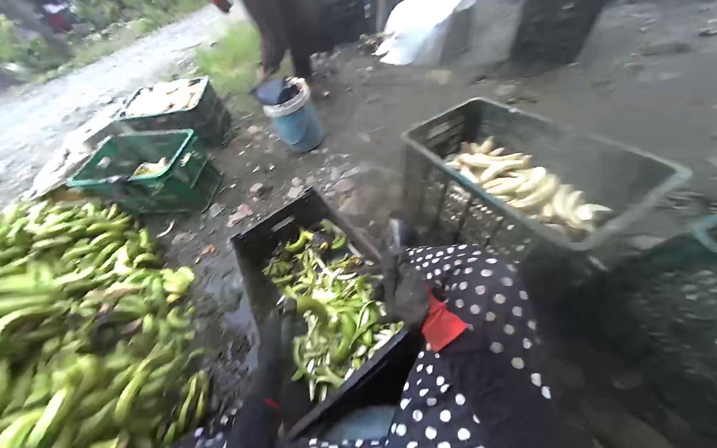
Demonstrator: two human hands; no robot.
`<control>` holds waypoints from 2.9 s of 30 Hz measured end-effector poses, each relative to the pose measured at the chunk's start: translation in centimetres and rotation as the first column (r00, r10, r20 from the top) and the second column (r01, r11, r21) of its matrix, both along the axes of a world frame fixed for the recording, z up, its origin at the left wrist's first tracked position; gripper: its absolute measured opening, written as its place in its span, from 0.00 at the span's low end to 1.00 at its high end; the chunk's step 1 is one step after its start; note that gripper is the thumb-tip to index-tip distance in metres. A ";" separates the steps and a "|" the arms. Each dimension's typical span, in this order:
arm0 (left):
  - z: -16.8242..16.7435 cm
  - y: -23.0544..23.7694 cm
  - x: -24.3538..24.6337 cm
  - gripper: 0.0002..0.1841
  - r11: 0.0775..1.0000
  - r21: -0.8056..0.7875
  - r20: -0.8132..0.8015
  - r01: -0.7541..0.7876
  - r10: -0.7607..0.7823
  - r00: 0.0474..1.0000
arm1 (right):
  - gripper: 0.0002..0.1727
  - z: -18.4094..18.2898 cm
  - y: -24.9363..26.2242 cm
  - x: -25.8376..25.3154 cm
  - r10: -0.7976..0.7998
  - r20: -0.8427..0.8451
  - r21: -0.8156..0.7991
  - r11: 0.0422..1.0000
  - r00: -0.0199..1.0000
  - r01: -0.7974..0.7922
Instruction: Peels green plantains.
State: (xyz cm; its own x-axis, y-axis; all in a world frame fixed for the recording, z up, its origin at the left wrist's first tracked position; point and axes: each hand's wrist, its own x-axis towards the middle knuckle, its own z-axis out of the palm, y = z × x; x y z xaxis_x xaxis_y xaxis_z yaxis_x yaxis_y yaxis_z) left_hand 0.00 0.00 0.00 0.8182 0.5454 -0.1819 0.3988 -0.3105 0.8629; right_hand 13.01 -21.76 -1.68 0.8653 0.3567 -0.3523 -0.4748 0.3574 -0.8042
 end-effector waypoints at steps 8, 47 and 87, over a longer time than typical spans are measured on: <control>4.1 3.3 -3.1 0.25 0.907 -0.418 0.598 0.042 0.240 0.764 | 0.36 -0.4 1.8 -0.8 0.135 0.119 0.015 0.990 0.984 -0.138; 0.9 6.1 -2.1 0.24 0.978 0.063 0.165 -0.198 0.186 0.969 | 0.33 2.7 10.1 -5.9 0.852 0.269 -0.917 0.369 0.449 -0.152; -0.2 3.1 -2.0 0.18 0.704 -0.671 0.246 0.233 -0.085 0.966 | 0.22 -0.9 13.9 0.1 0.779 0.093 -0.913 0.316 0.620 -0.260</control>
State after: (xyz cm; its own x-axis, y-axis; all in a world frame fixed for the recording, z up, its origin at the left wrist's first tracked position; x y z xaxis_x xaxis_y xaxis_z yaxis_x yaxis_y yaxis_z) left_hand -1.99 3.12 -0.22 0.9381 0.1860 -0.2923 0.2129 0.3562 0.9098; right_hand 13.13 -7.89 -2.54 0.7048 0.5957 -0.3852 0.2081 -0.6927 -0.6905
